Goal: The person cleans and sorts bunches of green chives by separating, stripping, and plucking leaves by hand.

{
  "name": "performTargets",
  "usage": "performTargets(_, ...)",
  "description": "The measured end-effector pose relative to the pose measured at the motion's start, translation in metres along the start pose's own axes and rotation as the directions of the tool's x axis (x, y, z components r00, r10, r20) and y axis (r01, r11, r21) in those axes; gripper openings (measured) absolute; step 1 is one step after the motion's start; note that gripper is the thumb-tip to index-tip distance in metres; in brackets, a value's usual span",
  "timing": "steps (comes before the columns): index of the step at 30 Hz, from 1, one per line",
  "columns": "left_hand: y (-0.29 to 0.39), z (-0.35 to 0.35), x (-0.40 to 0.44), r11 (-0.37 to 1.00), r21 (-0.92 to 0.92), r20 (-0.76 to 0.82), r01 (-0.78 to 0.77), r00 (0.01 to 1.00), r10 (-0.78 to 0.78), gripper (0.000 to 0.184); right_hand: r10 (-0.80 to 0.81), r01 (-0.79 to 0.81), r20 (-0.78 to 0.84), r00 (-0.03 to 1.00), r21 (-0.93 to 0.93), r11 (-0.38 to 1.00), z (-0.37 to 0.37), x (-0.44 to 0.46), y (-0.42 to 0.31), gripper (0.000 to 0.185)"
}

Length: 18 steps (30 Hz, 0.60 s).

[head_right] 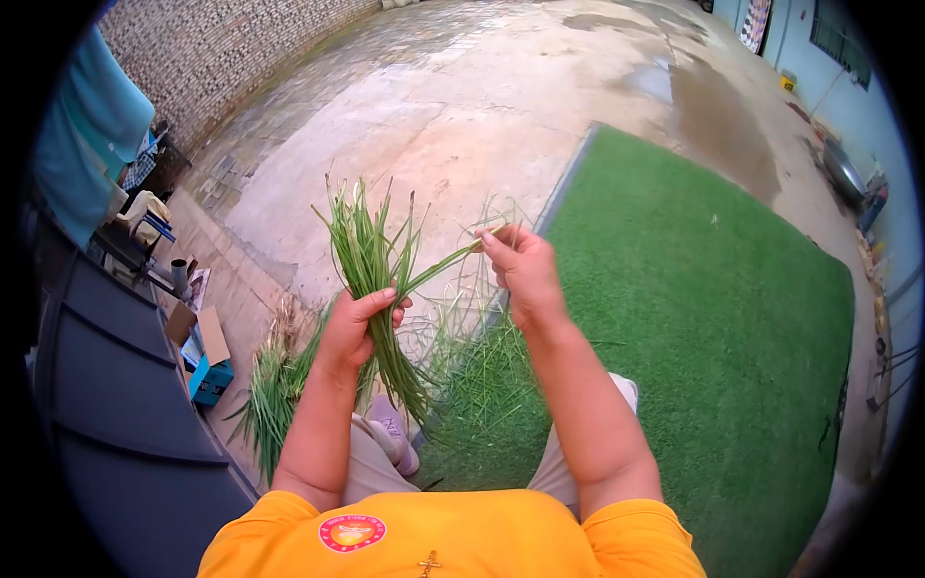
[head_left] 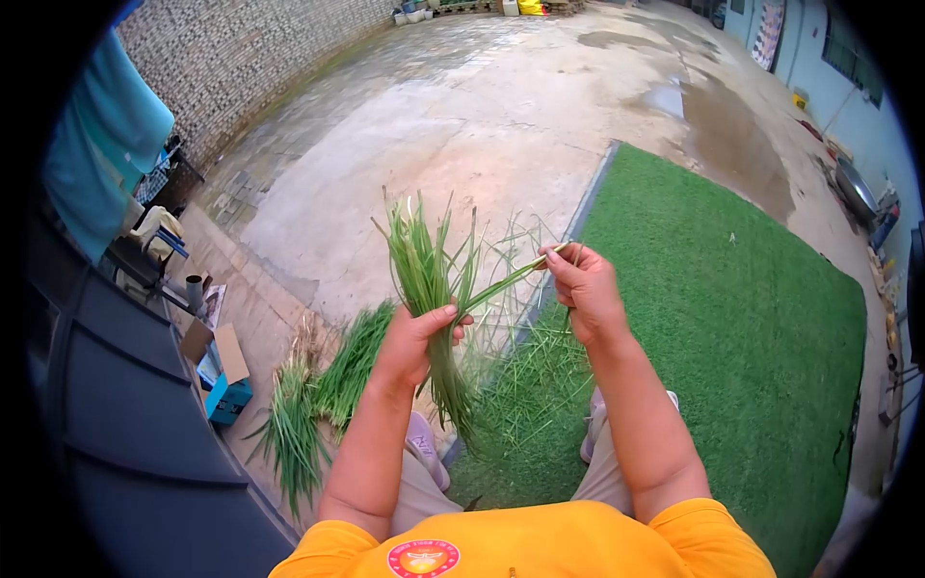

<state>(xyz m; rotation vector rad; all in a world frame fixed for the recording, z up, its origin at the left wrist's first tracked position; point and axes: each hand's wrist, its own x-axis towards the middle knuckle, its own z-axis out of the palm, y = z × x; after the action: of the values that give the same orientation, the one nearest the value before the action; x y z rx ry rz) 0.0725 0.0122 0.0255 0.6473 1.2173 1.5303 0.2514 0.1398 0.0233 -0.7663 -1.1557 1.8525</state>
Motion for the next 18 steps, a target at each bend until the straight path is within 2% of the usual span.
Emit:
performTargets(2,0.003,-0.014,0.002,1.000,-0.009,0.004,-0.009,1.000,0.009,0.017,-0.134,0.145,-0.091,0.987,0.127,0.981,-0.012,0.006,-0.005,0.007)
performTargets(6,0.015,-0.040,0.008,0.996,-0.001,-0.132,-0.090,0.987,0.090,0.019,-0.174,0.218,-0.219,0.960,0.191,0.957,-0.039,0.012,-0.023,0.006)
performTargets(8,0.018,-0.061,0.013,0.992,-0.058,-0.181,-0.115,0.978,0.102,0.017,-0.188,0.271,-0.303,0.934,0.262,0.926,-0.057,0.015,-0.027,0.007)
performTargets(12,0.021,-0.124,0.022,0.957,-0.202,-0.360,-0.209,0.924,0.126,0.014,-0.222,0.356,-0.423,0.879,0.271,0.894,-0.085,0.015,-0.039,0.008)
performTargets(14,0.023,-0.143,0.022,0.926,-0.269,-0.476,-0.266,0.872,0.112,0.013,-0.208,0.340,-0.431,0.878,0.256,0.905,-0.090,0.012,-0.043,0.008)
performTargets(16,0.024,-0.149,0.021,0.880,-0.371,-0.478,-0.296,0.874,0.093,0.013,-0.188,0.316,-0.434,0.881,0.244,0.917,-0.091,0.009,-0.045,0.009)
performTargets(18,0.019,-0.142,0.023,0.886,-0.362,-0.461,-0.289,0.882,0.100,0.013,-0.179,0.266,-0.346,0.921,0.223,0.938,-0.083,0.005,-0.042,0.008)
